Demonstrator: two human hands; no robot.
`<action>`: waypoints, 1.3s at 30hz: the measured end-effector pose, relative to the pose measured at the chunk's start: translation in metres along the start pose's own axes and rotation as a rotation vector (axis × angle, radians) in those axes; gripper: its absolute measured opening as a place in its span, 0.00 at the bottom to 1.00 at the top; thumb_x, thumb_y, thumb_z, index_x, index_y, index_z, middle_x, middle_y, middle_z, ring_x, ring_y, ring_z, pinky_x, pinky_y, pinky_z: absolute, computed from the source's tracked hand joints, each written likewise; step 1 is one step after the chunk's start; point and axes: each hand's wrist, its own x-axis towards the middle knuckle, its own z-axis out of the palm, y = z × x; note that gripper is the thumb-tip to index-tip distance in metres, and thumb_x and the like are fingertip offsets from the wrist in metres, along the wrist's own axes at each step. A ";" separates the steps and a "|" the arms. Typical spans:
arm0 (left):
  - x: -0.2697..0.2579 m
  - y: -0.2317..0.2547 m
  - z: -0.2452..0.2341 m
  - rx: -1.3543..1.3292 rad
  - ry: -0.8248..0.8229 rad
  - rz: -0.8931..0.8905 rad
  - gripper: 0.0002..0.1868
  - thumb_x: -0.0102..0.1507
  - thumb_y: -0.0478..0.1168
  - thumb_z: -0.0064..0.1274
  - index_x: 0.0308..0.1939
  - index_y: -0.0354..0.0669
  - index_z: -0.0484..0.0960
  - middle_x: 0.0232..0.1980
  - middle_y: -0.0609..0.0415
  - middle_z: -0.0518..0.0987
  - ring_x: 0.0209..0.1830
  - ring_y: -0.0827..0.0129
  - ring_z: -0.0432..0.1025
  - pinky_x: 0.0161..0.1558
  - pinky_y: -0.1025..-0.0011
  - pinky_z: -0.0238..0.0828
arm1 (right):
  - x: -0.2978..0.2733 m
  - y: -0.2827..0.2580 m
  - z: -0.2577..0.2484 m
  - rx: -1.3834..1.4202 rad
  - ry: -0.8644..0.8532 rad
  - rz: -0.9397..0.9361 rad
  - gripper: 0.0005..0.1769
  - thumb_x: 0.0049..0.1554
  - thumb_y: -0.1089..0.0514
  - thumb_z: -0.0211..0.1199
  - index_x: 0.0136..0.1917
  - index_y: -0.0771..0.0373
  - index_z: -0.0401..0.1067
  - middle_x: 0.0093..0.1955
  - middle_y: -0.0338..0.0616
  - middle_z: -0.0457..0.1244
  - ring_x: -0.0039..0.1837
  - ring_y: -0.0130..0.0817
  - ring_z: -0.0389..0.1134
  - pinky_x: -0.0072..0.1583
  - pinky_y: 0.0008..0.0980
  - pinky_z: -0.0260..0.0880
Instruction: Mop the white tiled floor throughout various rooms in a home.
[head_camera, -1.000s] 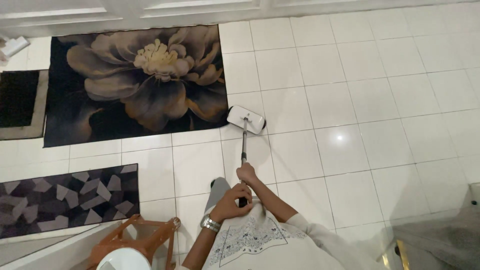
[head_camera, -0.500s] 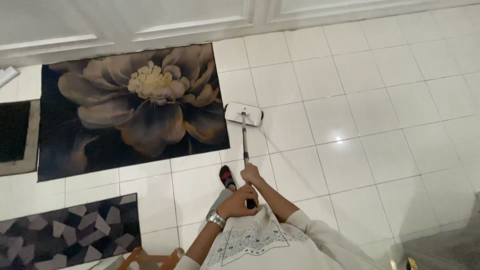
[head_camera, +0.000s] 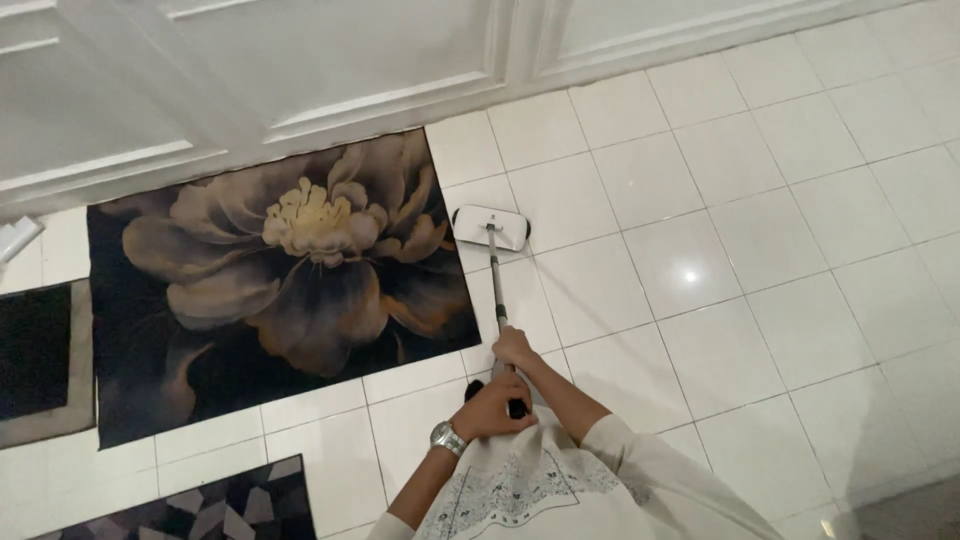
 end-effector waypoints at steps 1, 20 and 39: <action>0.005 -0.004 -0.005 -0.005 -0.004 -0.001 0.12 0.57 0.45 0.68 0.33 0.44 0.81 0.45 0.53 0.77 0.52 0.58 0.71 0.56 0.62 0.69 | 0.001 -0.004 -0.005 0.000 -0.002 0.006 0.17 0.51 0.59 0.63 0.45 0.79 0.72 0.45 0.71 0.68 0.50 0.59 0.74 0.51 0.46 0.77; 0.167 -0.049 -0.136 0.031 -0.130 0.127 0.09 0.65 0.41 0.61 0.42 0.40 0.82 0.51 0.50 0.78 0.57 0.56 0.71 0.61 0.60 0.69 | 0.109 -0.082 -0.142 1.085 -0.074 0.247 0.15 0.57 0.57 0.66 0.38 0.72 0.71 0.31 0.45 0.63 0.30 0.32 0.62 0.32 0.32 0.64; 0.356 -0.065 -0.264 -0.020 -0.554 0.320 0.09 0.64 0.42 0.64 0.41 0.42 0.82 0.45 0.52 0.77 0.51 0.58 0.71 0.54 0.60 0.71 | 0.193 -0.098 -0.269 1.618 0.274 0.514 0.12 0.56 0.61 0.66 0.35 0.70 0.70 0.30 0.44 0.63 0.29 0.30 0.60 0.32 0.32 0.61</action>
